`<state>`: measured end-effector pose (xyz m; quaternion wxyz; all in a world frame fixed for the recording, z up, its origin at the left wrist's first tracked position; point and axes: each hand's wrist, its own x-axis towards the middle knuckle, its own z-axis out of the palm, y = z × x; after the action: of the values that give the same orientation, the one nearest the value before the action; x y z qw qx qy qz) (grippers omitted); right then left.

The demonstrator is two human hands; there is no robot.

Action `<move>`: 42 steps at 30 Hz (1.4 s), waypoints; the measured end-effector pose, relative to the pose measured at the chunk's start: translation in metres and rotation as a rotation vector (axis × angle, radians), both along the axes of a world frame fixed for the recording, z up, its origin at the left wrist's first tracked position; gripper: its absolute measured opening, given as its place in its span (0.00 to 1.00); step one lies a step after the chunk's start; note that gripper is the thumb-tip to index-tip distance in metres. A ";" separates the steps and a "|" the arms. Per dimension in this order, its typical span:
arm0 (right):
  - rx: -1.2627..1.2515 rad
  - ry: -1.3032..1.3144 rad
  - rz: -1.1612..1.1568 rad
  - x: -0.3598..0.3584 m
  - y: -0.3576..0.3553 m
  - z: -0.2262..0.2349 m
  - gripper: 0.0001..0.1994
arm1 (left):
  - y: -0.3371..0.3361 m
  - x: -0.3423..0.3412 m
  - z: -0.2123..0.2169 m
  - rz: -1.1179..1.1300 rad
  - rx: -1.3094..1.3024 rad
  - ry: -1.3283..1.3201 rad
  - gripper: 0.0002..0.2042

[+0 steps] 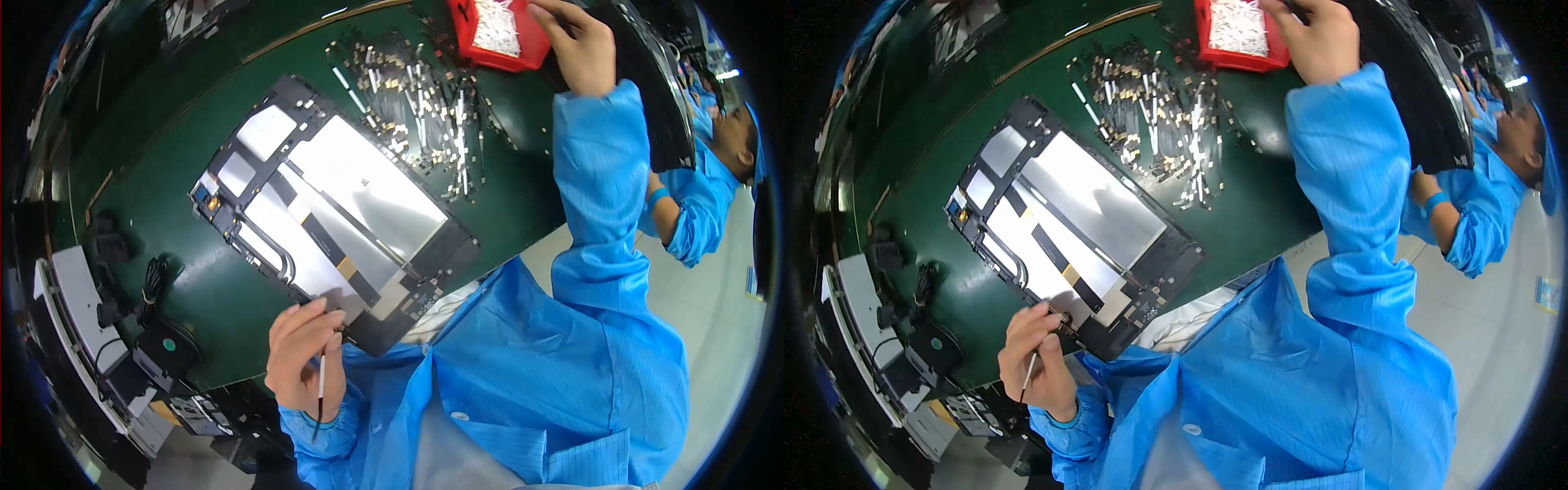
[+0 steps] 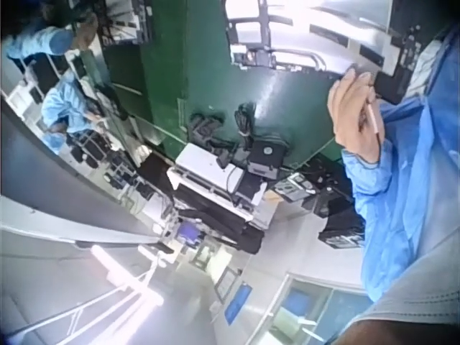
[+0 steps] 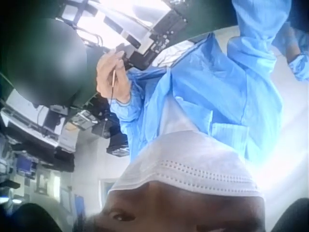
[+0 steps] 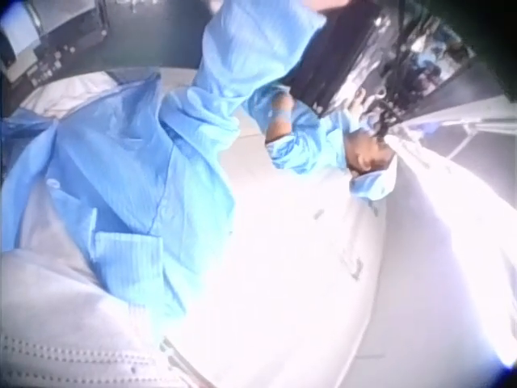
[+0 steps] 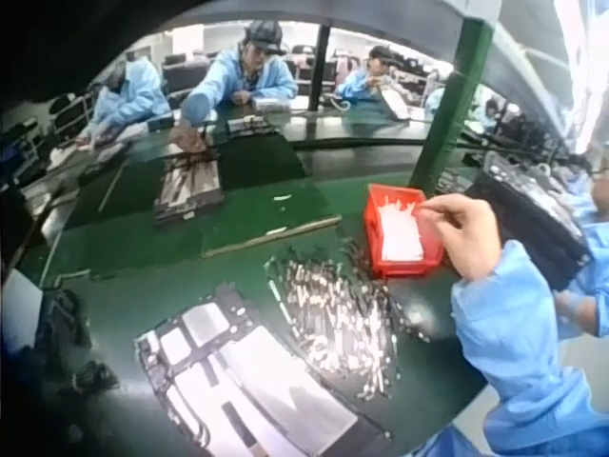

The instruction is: The person assembles electronic devices by peeling protective film from ribbon cables, adhering the cables onto tablet frames, and stacking the assembled tablet units.

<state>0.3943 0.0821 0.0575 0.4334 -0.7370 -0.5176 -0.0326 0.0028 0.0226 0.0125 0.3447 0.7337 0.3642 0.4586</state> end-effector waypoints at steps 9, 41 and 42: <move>-0.380 0.257 0.816 -0.188 -0.072 0.006 0.11 | 0.035 0.007 -0.013 0.039 -0.119 -0.106 0.07; -0.196 -0.128 0.927 -0.203 -0.078 -0.034 0.16 | 0.074 0.013 -0.011 0.006 0.151 0.231 0.05; -0.189 -0.125 0.924 -0.204 -0.079 -0.034 0.16 | 0.075 0.013 -0.012 -0.006 0.147 0.249 0.05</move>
<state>0.1907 0.0036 0.0234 0.3016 -0.4626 -0.8168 0.1667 0.0160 0.0976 0.0004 0.2436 0.8091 0.3675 0.3885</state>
